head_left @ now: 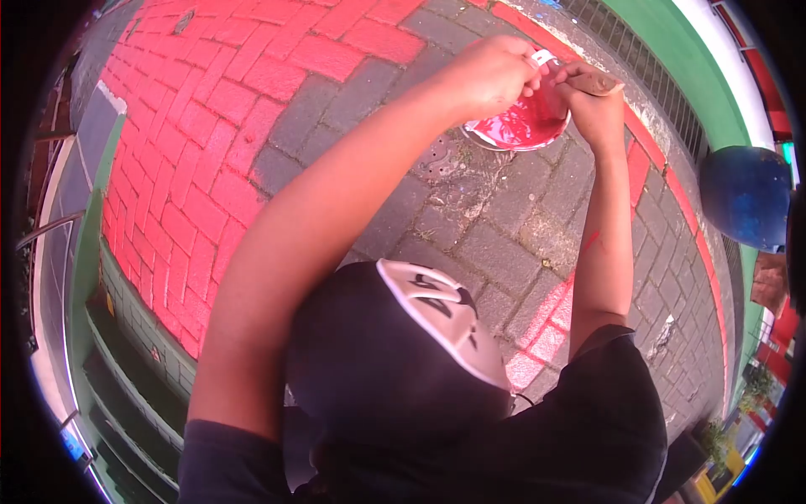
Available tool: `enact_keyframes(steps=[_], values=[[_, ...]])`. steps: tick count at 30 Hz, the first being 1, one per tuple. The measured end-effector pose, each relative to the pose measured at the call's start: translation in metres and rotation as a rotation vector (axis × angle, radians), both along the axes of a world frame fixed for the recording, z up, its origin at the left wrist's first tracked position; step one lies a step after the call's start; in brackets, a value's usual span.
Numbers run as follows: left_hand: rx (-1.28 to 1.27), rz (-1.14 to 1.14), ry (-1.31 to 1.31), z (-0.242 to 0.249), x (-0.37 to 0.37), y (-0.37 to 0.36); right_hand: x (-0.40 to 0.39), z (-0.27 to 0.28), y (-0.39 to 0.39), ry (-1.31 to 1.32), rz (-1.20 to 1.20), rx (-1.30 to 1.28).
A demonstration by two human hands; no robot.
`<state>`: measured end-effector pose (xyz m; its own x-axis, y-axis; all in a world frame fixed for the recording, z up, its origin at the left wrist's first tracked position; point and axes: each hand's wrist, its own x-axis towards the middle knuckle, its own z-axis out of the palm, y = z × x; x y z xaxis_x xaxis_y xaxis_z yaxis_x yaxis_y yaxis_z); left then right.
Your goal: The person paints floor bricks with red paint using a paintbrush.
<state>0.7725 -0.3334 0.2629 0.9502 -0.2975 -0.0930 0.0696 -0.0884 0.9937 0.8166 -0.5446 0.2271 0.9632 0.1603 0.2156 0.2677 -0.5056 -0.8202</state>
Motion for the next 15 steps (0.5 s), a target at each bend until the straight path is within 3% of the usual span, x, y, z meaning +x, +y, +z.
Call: enact_keyframes(steps=[7,9,12,15], values=[[0.221,-0.08,0.125,-0.017,0.017,-0.02,0.009,-0.057,-0.016,0.074,-0.219,-0.152],[0.218,-0.121,0.049,-0.044,0.032,-0.029,0.01,-0.062,-0.016,0.139,-0.252,-0.135],[0.333,-0.152,0.095,-0.015,0.027,-0.023,0.012,-0.067,-0.017,0.153,-0.248,-0.082],[0.451,-0.177,0.099,-0.036,0.048,-0.025,0.02,-0.066,-0.016,0.217,-0.254,-0.105]])
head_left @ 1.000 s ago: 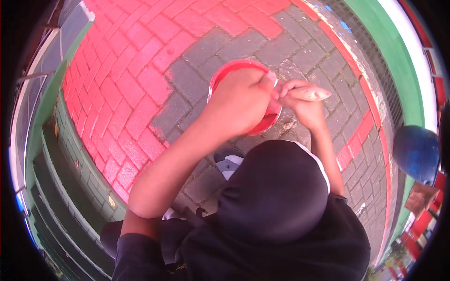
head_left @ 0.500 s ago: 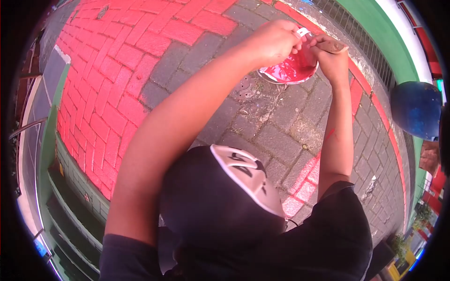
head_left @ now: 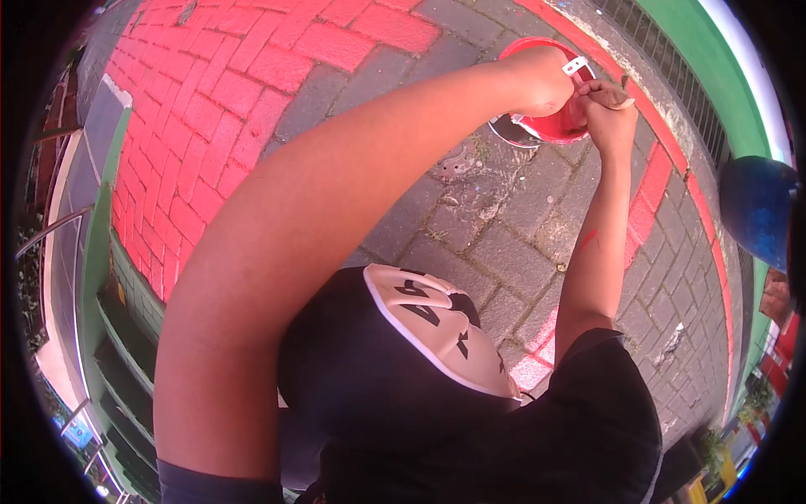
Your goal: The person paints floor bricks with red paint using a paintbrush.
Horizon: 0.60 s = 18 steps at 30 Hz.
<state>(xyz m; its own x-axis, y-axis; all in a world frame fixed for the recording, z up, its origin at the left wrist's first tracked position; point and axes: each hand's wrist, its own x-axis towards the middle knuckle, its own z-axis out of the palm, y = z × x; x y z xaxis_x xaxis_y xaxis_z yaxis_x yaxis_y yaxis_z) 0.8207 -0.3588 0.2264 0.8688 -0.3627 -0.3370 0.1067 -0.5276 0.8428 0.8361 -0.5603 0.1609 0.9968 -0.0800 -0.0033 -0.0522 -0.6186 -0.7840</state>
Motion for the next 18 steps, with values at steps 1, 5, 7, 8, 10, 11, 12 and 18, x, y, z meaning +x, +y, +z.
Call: enact_keyframes(steps=[1,5,7,8,10,11,12,18], values=[[0.07,-0.04,-0.033,0.004,-0.001,0.002,-0.002,0.006,0.003,0.007,-0.007,0.011],[0.113,0.063,-0.05,0.008,-0.02,0.003,-0.004,0.0,0.005,-0.071,0.038,0.056],[-0.013,0.133,-0.09,0.001,-0.032,0.005,-0.009,0.001,0.008,-0.049,0.024,0.052],[-0.034,0.148,-0.111,0.002,-0.036,0.01,-0.011,0.004,0.012,-0.033,0.015,0.046],[-0.093,0.157,-0.042,0.009,-0.035,0.016,-0.01,0.006,0.019,-0.003,0.012,0.078],[-0.156,0.164,0.029,0.012,-0.035,0.018,-0.009,0.006,0.022,0.029,0.006,0.107],[-0.154,0.166,0.027,0.012,-0.033,0.016,-0.007,0.002,0.022,0.027,0.008,0.109],[-0.317,0.151,0.035,-0.028,0.003,0.033,-0.002,0.012,0.017,-0.072,-0.018,0.138]])
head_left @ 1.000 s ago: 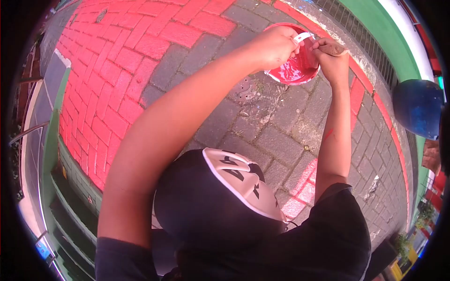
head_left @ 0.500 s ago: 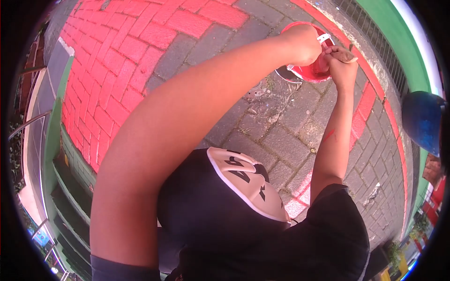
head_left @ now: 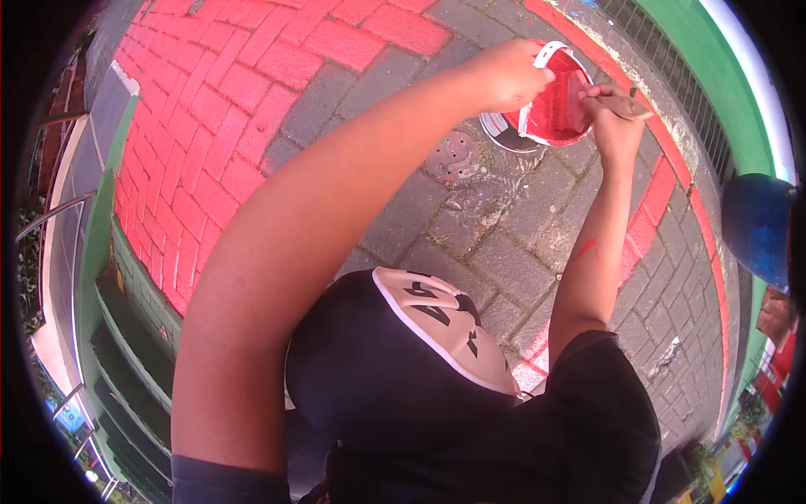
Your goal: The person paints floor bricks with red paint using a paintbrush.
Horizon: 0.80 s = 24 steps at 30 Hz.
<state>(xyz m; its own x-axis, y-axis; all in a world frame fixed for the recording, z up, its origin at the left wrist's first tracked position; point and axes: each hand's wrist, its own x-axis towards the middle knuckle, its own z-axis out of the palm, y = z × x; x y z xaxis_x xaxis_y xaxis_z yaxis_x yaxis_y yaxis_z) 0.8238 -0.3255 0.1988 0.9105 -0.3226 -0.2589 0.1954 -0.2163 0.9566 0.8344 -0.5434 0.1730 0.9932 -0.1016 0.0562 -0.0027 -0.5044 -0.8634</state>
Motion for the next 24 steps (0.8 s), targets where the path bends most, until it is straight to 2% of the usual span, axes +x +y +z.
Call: enact_keyframes(steps=[1,3,6,9,10,11,12,14,17,19,21,24], values=[[-0.001,0.001,-0.006,0.001,-0.003,0.009,0.005,-0.003,-0.008,-0.021,0.013,0.036],[-0.085,0.146,0.128,0.007,-0.021,0.033,0.012,-0.001,-0.015,-0.047,0.037,0.068],[-0.055,0.295,0.098,0.027,-0.058,0.087,0.011,0.016,-0.017,0.204,0.052,0.187],[-0.015,0.499,0.167,0.03,-0.096,0.166,0.021,0.0,-0.047,0.226,-0.016,0.363],[0.044,0.58,0.166,0.028,-0.111,0.199,0.024,-0.01,-0.059,0.24,-0.08,0.469],[0.106,0.659,0.163,0.027,-0.125,0.235,0.023,-0.013,-0.07,0.289,-0.066,0.657],[0.132,0.727,0.158,0.026,-0.138,0.276,0.032,-0.037,-0.097,0.28,-0.035,0.799],[0.216,0.825,0.122,0.039,-0.176,0.337,0.021,-0.024,-0.088,0.319,-0.072,1.035],[0.339,0.951,0.085,0.074,-0.241,0.387,0.017,-0.01,-0.078,0.385,0.193,1.348],[0.405,1.025,0.08,0.096,-0.287,0.407,0.008,0.018,-0.038,0.396,0.245,1.442],[0.574,0.948,0.154,0.11,-0.344,0.412,0.019,0.029,-0.011,0.429,0.36,1.467],[0.628,0.94,0.313,0.112,-0.443,0.409,0.035,0.046,0.037,0.524,0.539,1.539]])
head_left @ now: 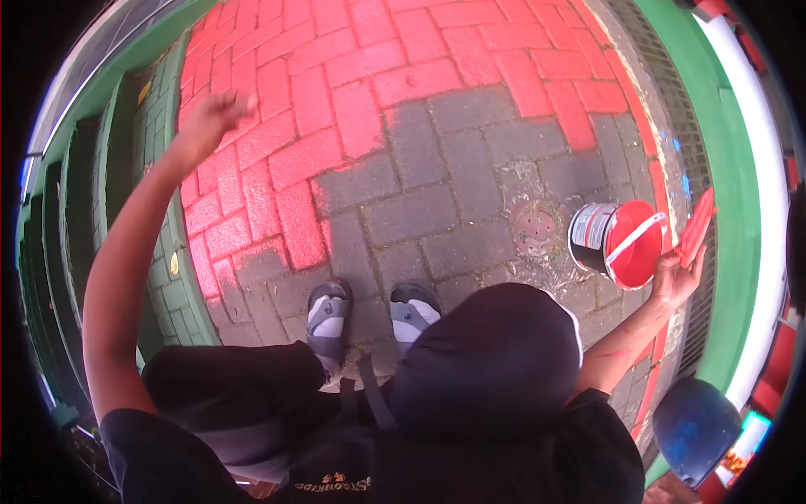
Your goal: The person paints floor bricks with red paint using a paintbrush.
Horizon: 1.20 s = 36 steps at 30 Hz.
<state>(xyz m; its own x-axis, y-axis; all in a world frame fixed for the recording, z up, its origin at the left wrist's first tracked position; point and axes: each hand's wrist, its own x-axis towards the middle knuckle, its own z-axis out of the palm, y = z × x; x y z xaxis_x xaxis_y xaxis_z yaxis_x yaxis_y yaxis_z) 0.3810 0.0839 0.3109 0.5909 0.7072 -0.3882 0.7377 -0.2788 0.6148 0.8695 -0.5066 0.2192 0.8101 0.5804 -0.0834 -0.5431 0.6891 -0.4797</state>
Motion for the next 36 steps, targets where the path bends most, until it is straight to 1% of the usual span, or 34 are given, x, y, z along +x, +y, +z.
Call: enact_keyframes(steps=[1,3,6,7,8,9,11,12,13,14,15,16,17,18,19,20,21,22,23,24,25,26,27,28,29,30,31,32,33,34,35,36], values=[[-0.034,-0.01,0.035,-0.002,-0.034,-0.004,0.006,0.008,0.019,-0.008,0.01,0.008],[-0.13,0.027,0.109,-0.003,-0.096,-0.022,0.018,0.029,0.059,0.051,0.165,0.057],[-0.21,0.013,0.188,-0.02,-0.173,-0.05,0.019,0.073,0.131,-0.037,0.248,0.001],[-0.22,-0.004,0.233,-0.03,-0.194,-0.061,0.021,0.086,0.153,-0.161,0.285,-0.106],[-0.259,-0.004,0.217,-0.042,-0.21,-0.077,0.022,0.096,0.176,-0.284,0.322,-0.213],[-0.298,-0.007,0.202,-0.055,-0.225,-0.092,0.014,0.105,0.201,-0.298,0.331,-0.217],[-0.482,0.323,0.093,-0.103,-0.258,-0.133,-0.003,0.122,0.247,-0.4,0.168,-0.391],[-0.523,0.281,0.085,-0.129,-0.271,-0.148,0.015,0.117,0.256,-0.396,0.308,-0.389],[-0.56,0.239,0.08,-0.159,-0.288,-0.163,0.024,0.108,0.268,-0.388,0.448,-0.386],[-0.606,0.306,0.048,-0.193,-0.304,-0.187,0.029,0.093,0.281,-0.411,0.441,-0.435],[-0.666,0.219,0.097,-0.213,-0.311,-0.201,0.015,0.083,0.298,-0.358,0.445,-0.47],[-0.649,0.161,-0.01,-0.23,-0.317,-0.222,-0.004,0.074,0.315,-0.336,0.501,-0.487],[-0.577,0.056,0.06,-0.245,-0.326,-0.236,-0.016,0.056,0.327,-0.338,0.646,-0.432],[-0.627,0.161,0.073,-0.239,-0.321,-0.249,-0.043,0.04,0.342,-0.312,0.503,-0.544],[-0.637,0.153,0.072,-0.238,-0.322,-0.257,-0.055,0.016,0.354,-0.291,0.504,-0.546],[-0.64,0.211,0.077,-0.238,-0.324,-0.264,-0.066,-0.008,0.359,-0.26,0.517,-0.618],[-0.643,0.272,0.083,-0.236,-0.326,-0.27,-0.062,-0.045,0.362,-0.263,0.546,-0.692],[-0.574,0.292,0.092,-0.232,-0.328,-0.276,-0.058,-0.081,0.367,-0.269,0.58,-0.76],[-0.579,0.297,0.092,-0.225,-0.327,-0.274,-0.068,-0.104,0.37,-0.29,0.537,-0.802],[-0.653,0.343,0.098,-0.218,-0.323,-0.271,-0.079,-0.122,0.376,-0.227,0.487,-0.823],[-0.729,0.394,0.107,-0.214,-0.32,-0.272,-0.095,-0.133,0.383,-0.225,0.499,-0.824],[-0.732,0.405,0.115,-0.216,-0.321,-0.276,-0.116,-0.145,0.389,-0.179,0.439,-0.782],[-0.786,0.468,0.077,-0.219,-0.324,-0.28,-0.135,-0.157,0.395,-0.127,0.375,-0.742],[-0.84,0.529,0.038,-0.221,-0.327,-0.284,-0.151,-0.168,0.403,-0.148,0.41,-0.706],[-0.847,0.529,0.049,-0.221,-0.328,-0.287,-0.164,-0.176,0.409,-0.171,0.441,-0.673],[-0.942,0.51,0.038,-0.223,-0.327,-0.29,-0.174,-0.18,0.417,-0.247,0.467,-0.737],[-1.031,0.493,0.021,-0.225,-0.327,-0.291,-0.17,-0.185,0.42,-0.244,0.467,-0.741],[-1.033,0.495,0.025,-0.231,-0.332,-0.295,-0.167,-0.188,0.423,-0.384,0.446,-0.821],[-1.096,0.538,-0.017,-0.24,-0.337,-0.301,-0.163,-0.191,0.425,-0.525,0.423,-0.9],[-1.157,0.579,-0.061,-0.245,-0.34,-0.303,-0.15,-0.194,0.423,-0.582,0.342,-0.895],[-1.16,0.577,-0.06,-0.24,-0.334,-0.298,-0.129,-0.186,0.417,-0.786,0.263,-0.936],[-1.13,0.556,0.054,-0.227,-0.321,-0.291,-0.094,-0.206,0.415,-0.865,0.194,-0.888]])
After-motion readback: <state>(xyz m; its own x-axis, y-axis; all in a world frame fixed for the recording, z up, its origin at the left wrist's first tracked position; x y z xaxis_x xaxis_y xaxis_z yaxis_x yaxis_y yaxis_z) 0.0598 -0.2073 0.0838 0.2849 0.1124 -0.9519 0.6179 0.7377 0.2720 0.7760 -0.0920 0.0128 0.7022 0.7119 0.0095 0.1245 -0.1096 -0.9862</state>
